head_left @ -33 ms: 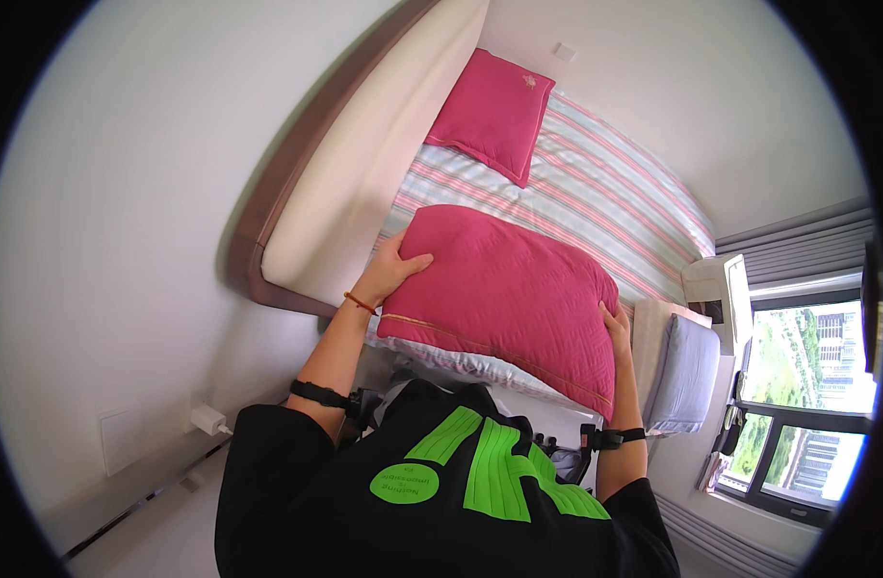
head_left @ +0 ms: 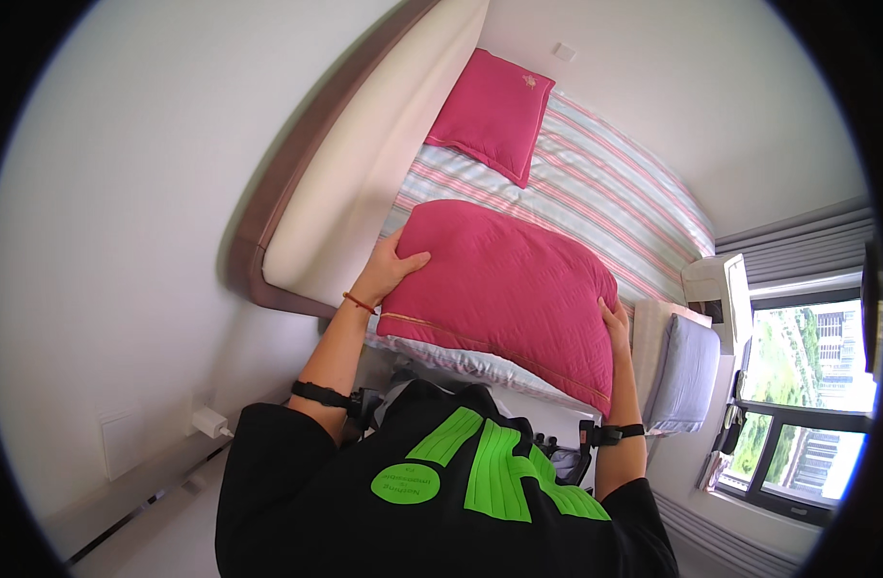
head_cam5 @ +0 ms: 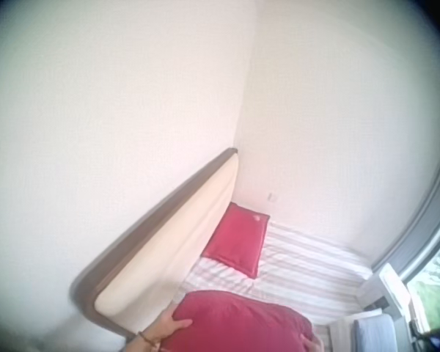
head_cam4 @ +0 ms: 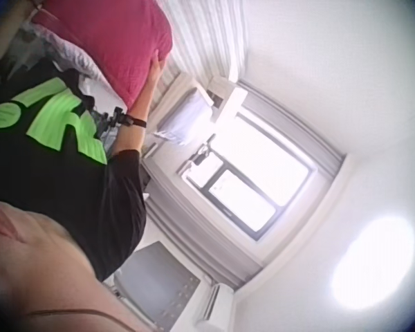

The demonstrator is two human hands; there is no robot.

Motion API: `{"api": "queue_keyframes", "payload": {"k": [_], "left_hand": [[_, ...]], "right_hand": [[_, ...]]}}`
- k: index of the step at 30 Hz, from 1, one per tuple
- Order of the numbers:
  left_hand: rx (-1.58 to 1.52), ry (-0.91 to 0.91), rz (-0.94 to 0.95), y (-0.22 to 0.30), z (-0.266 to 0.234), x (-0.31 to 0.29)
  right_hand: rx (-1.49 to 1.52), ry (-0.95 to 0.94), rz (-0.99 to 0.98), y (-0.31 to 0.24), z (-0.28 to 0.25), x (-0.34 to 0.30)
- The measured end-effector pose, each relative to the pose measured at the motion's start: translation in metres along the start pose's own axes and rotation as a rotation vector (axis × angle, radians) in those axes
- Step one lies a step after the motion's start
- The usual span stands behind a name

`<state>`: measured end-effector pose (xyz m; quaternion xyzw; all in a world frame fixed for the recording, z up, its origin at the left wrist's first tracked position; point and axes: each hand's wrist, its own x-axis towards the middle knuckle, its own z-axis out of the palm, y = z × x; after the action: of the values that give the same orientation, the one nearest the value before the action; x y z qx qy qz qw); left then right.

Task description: The person places pink pillows on a bed, moves a white pillow from a desk to the bed, and then places folded garments into a white storage box.

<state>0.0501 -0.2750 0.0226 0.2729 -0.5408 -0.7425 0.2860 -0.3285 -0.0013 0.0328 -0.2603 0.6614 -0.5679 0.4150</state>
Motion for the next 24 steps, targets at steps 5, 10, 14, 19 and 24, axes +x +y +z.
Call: {"api": "queue_keyframes", "payload": {"k": [5, 10, 14, 19, 24], "left_hand": [[0.039, 0.156, 0.016, -0.05, -0.059, 0.009], [0.031, 0.541, -0.556, -0.221, -0.129, -0.051], [0.045, 0.681, -0.695, -0.277, -0.122, -0.037], [-0.12, 0.758, -0.672, -0.318, -0.145, -0.065], [-0.304, 0.954, -0.645, -0.35, -0.178, -0.116]], "right_hand": [[0.248, 0.198, 0.237, 0.029, 0.063, 0.011], [0.272, 0.071, 0.737, 0.186, 0.132, 0.028], [0.089, 0.205, 0.849, 0.248, 0.14, 0.051], [-0.075, 0.318, 0.698, 0.339, 0.148, 0.03], [-0.013, 0.24, 0.901, 0.323, 0.167, 0.008]]}}
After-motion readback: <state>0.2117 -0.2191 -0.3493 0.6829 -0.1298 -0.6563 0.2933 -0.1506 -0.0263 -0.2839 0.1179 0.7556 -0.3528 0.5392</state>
